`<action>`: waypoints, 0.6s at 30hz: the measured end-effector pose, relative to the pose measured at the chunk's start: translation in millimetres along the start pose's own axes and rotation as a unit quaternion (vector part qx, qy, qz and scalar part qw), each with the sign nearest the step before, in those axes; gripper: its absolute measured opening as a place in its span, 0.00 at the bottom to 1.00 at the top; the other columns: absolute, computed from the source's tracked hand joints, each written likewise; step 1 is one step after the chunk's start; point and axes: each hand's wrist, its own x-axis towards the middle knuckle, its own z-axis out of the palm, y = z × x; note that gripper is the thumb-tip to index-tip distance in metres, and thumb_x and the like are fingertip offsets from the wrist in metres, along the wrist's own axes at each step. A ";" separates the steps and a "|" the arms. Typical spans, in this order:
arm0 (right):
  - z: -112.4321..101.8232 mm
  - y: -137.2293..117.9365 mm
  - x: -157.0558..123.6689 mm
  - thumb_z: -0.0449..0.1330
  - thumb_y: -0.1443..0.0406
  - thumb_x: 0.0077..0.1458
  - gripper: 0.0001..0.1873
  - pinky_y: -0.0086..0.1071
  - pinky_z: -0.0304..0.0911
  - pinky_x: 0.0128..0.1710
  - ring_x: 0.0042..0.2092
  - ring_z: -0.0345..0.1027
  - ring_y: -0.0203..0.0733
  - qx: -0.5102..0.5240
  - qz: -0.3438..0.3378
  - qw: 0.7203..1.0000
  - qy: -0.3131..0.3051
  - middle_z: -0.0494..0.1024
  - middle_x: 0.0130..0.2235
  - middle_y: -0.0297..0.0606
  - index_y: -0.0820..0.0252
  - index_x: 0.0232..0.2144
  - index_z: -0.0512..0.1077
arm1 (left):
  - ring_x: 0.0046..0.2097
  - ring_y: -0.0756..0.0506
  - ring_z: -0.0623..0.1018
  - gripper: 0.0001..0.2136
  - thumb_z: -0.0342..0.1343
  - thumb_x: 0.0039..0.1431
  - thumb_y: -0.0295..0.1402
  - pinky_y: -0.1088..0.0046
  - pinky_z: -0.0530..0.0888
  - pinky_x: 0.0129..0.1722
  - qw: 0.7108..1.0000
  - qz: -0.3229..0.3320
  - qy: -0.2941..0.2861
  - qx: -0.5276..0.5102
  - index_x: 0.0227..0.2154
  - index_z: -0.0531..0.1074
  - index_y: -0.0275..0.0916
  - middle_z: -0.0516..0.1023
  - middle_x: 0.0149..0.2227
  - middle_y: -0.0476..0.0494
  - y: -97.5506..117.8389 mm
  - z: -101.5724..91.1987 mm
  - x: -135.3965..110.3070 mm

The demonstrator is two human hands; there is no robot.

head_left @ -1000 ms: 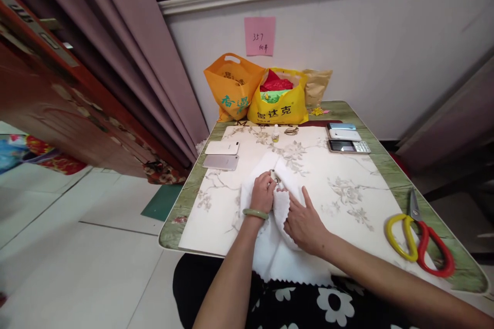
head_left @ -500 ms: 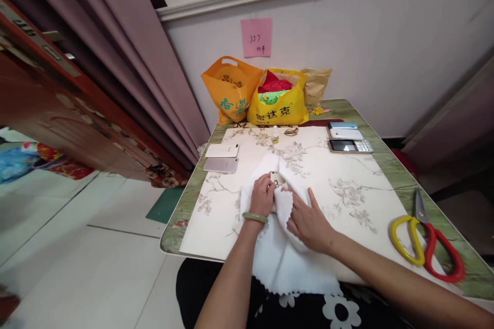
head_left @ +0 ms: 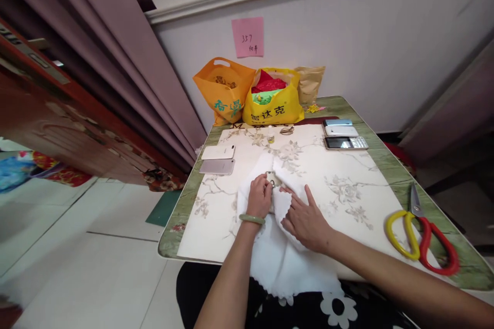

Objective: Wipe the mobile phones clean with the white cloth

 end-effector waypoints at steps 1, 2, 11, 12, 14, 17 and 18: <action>1.1 3.6 4.0 0.48 0.55 0.65 0.23 0.58 0.22 0.65 0.67 0.47 0.50 -0.001 0.013 1.000 -0.002 0.64 0.62 0.47 0.60 0.54 0.70 | 0.54 0.43 0.70 0.06 0.47 0.63 0.29 0.60 0.65 0.55 1.000 0.002 0.001 0.004 0.29 0.65 0.41 0.73 0.49 0.39 -0.7 0.6 0.4; 3.8 9.0 11.2 0.47 0.55 0.65 0.23 0.59 0.23 0.65 0.66 0.48 0.50 -0.004 0.028 1.000 -0.004 0.64 0.62 0.47 0.60 0.54 0.70 | 0.54 0.43 0.70 0.06 0.47 0.62 0.29 0.60 0.65 0.55 1.000 0.004 0.001 0.009 0.29 0.65 0.41 0.73 0.49 0.39 -1.3 1.2 0.7; 31.3 43.5 53.1 0.49 0.60 0.65 0.17 0.63 0.27 0.62 0.65 0.52 0.51 0.026 0.093 0.995 0.001 0.79 0.45 0.46 0.57 0.35 0.76 | 0.54 0.44 0.70 0.07 0.47 0.61 0.27 0.61 0.66 0.54 0.999 0.020 -0.012 0.038 0.37 0.70 0.42 0.73 0.49 0.41 -0.8 0.6 2.3; 29.2 42.8 47.7 0.48 0.61 0.65 0.17 0.62 0.27 0.62 0.64 0.53 0.49 0.049 0.098 0.994 0.023 0.79 0.44 0.44 0.57 0.35 0.76 | 0.53 0.44 0.71 0.07 0.48 0.60 0.26 0.61 0.67 0.54 0.999 0.017 -0.012 0.038 0.36 0.70 0.42 0.74 0.49 0.41 0.7 0.4 2.7; 22.8 41.7 34.6 0.47 0.62 0.65 0.15 0.59 0.31 0.63 0.61 0.59 0.48 0.108 0.115 0.984 0.079 0.78 0.42 0.41 0.56 0.34 0.74 | 0.52 0.43 0.71 0.06 0.51 0.58 0.26 0.61 0.67 0.53 0.999 0.009 -0.005 0.043 0.33 0.71 0.41 0.74 0.48 0.41 4.8 1.3 3.7; 13.5 42.9 15.8 0.49 0.61 0.62 0.15 0.50 0.50 0.58 0.44 0.70 0.44 0.232 0.190 0.941 0.158 0.75 0.32 0.36 0.58 0.26 0.69 | 0.46 0.42 0.73 0.03 0.59 0.51 0.27 0.61 0.69 0.49 0.997 -0.014 0.023 0.068 0.28 0.71 0.40 0.75 0.41 0.42 12.2 5.7 5.1; 11.9 43.9 11.0 0.50 0.60 0.61 0.16 0.44 0.58 0.52 0.37 0.69 0.41 0.285 0.233 0.912 0.181 0.72 0.27 0.33 0.58 0.23 0.67 | 0.42 0.43 0.73 0.04 0.60 0.49 0.27 0.62 0.70 0.46 0.997 -0.029 0.036 0.067 0.27 0.71 0.40 0.74 0.37 0.44 14.4 7.5 5.5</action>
